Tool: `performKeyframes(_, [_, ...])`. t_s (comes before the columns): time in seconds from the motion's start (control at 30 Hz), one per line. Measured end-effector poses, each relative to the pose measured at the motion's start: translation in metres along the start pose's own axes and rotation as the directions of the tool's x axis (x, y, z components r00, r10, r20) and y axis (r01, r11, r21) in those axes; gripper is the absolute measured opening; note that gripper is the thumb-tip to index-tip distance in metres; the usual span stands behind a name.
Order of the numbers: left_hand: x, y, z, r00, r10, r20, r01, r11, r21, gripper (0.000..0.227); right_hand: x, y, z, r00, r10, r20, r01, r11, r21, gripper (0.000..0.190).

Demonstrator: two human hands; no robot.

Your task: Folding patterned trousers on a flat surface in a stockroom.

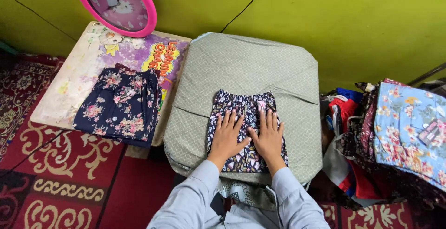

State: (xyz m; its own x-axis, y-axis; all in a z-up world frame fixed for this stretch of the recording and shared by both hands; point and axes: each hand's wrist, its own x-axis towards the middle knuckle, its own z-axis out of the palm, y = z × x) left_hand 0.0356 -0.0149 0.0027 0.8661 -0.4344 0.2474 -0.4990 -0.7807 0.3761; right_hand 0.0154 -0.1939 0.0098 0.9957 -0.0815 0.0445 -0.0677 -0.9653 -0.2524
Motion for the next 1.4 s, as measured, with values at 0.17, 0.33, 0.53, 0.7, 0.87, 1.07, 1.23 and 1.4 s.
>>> performKeyframes(0.17, [-0.021, -0.001, -0.013, 0.998, -0.021, 0.054, 0.024, 0.998, -0.061, 0.088, -0.018, 0.01, 0.003, 1.0, -0.008, -0.002, 0.008, 1.0, 0.008, 0.084])
performKeyframes(0.33, [-0.054, -0.001, -0.022, 0.999, -0.001, 0.046, 0.002, 1.0, -0.012, 0.091, -0.055, 0.017, -0.001, 0.998, 0.041, 0.042, -0.04, 0.999, -0.027, 0.085])
performKeyframes(0.53, [-0.066, -0.001, -0.028, 1.0, -0.018, 0.015, 0.017, 1.0, 0.015, 0.088, -0.069, 0.019, -0.005, 0.993, 0.115, 0.006, -0.115, 0.993, 0.012, 0.09])
performKeyframes(0.7, [-0.067, -0.003, -0.048, 0.908, -0.368, 0.201, 0.36, 0.93, 0.076, 0.112, -0.079, 0.027, 0.001, 0.987, 0.155, -0.041, -0.156, 0.988, -0.008, 0.09])
performKeyframes(0.87, [-0.064, -0.008, -0.058, 0.883, -0.438, 0.168, 0.429, 0.899, 0.085, 0.122, -0.078, 0.027, -0.003, 0.987, 0.154, -0.042, -0.155, 0.988, -0.008, 0.09])
performKeyframes(1.07, [-0.06, -0.008, -0.046, 0.92, -0.376, 0.111, 0.38, 0.925, -0.024, 0.101, -0.08, 0.028, 0.0, 0.99, 0.08, -0.118, -0.077, 0.996, 0.034, 0.076])
performKeyframes(1.23, [-0.048, -0.011, -0.043, 0.922, -0.384, 0.047, 0.386, 0.904, -0.183, 0.087, -0.066, 0.046, -0.009, 0.992, -0.009, -0.122, 0.027, 0.989, 0.148, 0.062])
performKeyframes(1.4, [-0.038, -0.038, -0.034, 0.899, -0.419, 0.131, 0.421, 0.738, -0.527, 0.089, -0.025, 0.096, 0.016, 0.972, 0.192, 0.138, -0.218, 0.953, 0.21, 0.071])
